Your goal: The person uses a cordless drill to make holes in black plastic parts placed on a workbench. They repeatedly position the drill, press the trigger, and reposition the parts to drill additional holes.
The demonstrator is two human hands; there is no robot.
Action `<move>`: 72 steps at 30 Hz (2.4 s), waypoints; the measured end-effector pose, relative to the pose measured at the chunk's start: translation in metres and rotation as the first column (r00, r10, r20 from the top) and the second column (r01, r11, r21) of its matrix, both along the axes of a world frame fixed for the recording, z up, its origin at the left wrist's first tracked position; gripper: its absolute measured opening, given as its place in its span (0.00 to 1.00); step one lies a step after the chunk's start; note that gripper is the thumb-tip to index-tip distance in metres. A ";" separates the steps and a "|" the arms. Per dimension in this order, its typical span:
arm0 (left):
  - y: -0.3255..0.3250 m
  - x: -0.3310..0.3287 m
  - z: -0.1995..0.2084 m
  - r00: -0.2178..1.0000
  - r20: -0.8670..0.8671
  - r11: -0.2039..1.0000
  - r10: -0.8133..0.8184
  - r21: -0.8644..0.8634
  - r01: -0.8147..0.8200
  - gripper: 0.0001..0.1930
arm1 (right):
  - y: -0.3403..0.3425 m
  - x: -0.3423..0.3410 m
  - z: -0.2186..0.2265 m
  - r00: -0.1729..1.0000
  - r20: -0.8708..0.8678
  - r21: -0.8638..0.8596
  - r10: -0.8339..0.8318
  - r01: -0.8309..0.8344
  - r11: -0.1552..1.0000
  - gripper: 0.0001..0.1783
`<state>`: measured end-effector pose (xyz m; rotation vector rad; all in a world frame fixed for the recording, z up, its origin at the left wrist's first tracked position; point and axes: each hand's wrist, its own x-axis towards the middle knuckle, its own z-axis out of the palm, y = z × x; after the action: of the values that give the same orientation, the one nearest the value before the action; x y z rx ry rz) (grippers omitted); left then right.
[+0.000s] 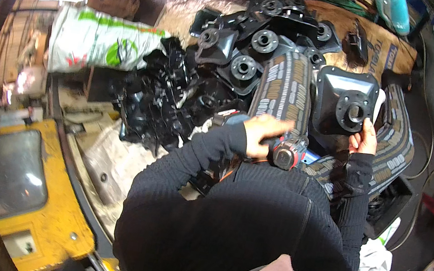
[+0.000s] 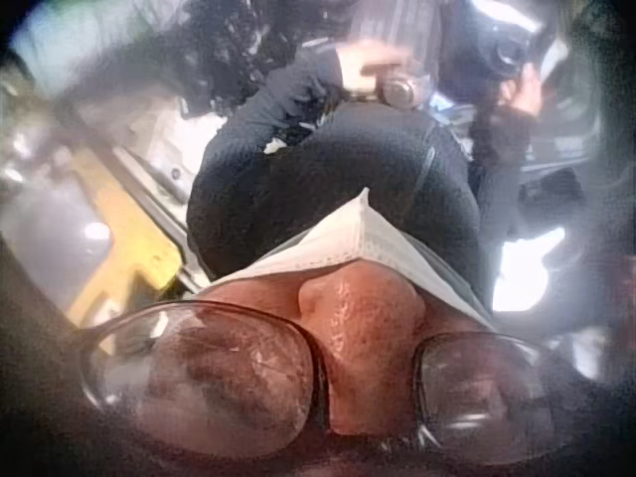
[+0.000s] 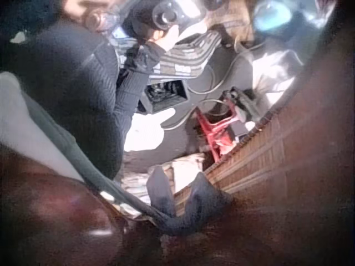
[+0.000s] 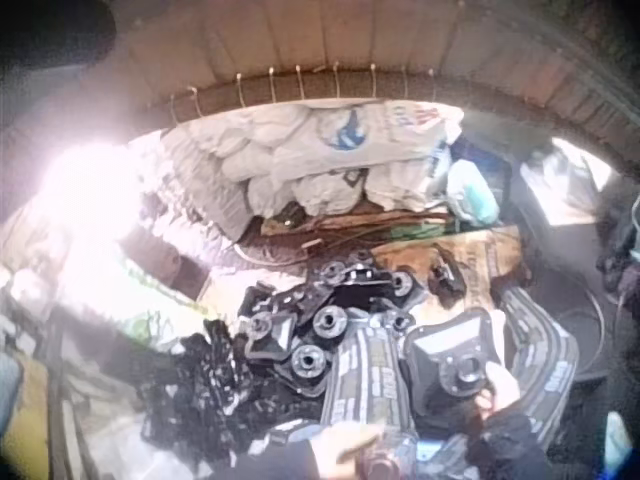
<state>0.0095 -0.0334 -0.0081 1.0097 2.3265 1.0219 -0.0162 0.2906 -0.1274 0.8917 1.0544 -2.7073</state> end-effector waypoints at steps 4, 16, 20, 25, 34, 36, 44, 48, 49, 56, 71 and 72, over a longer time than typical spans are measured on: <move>-0.002 -0.012 0.009 0.567 0.669 0.683 0.481 0.119 -0.721 0.40 | -0.050 -0.021 0.077 0.952 -0.181 0.015 0.247 -0.249 0.968 0.08; -0.169 -0.115 -0.104 -0.025 0.498 -0.252 0.867 0.394 -0.884 0.16 | -0.028 -0.020 -0.005 0.960 -0.020 -0.342 0.280 -0.270 0.900 0.34; -0.226 -0.171 -0.182 -0.126 0.132 -0.161 0.983 0.309 -0.937 0.20 | -0.003 0.001 -0.015 0.967 0.084 -0.334 0.242 -0.202 0.921 0.27; -0.263 -0.168 -0.207 0.007 0.368 -0.097 0.930 0.263 -0.960 0.27 | 0.024 0.026 -0.026 0.955 0.104 -0.253 0.277 -0.244 0.936 0.22; -0.340 -0.029 -0.199 0.445 -0.034 0.446 0.895 0.075 -0.892 0.19 | 0.045 0.025 -0.007 0.904 0.094 -0.252 0.417 -0.384 0.888 0.26; -0.351 0.063 -0.231 0.766 -0.353 0.547 0.537 -0.545 -0.635 0.15 | 0.041 0.028 -0.001 0.899 0.086 -0.314 0.429 -0.384 0.868 0.25; -0.271 0.211 -0.337 0.750 -0.309 0.289 0.585 -0.784 -0.549 0.23 | 0.063 0.024 0.028 0.905 0.265 0.037 0.333 -0.354 0.934 0.24; -0.286 0.216 -0.399 0.911 -0.089 0.478 0.403 -0.829 -0.292 0.17 | 0.115 0.022 0.050 0.982 0.036 -0.113 0.185 -0.179 0.977 0.31; -0.264 0.193 -0.393 0.922 0.006 0.505 0.387 -0.838 -0.206 0.18 | 0.167 0.044 0.045 0.988 0.005 0.000 0.156 -0.156 0.988 0.33; -0.258 0.141 -0.210 0.864 0.211 0.356 0.457 -0.934 0.040 0.30 | 0.306 0.238 -0.020 0.933 0.257 0.318 -0.253 0.166 0.934 0.16; 0.093 -0.141 0.000 0.837 -0.500 0.973 -0.222 -0.168 0.157 0.38 | 0.217 0.223 -0.116 0.430 0.797 0.557 -0.425 -0.795 0.240 0.28; 0.111 -0.132 -0.016 0.824 -0.496 0.951 -0.275 -0.265 0.158 0.41 | 0.214 0.216 -0.107 0.426 0.795 0.556 -0.431 -0.797 0.238 0.27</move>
<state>-0.1229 0.0780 -0.0242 1.5801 2.5802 0.4160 0.2000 0.5044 -0.2348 1.7302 2.1520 -0.4690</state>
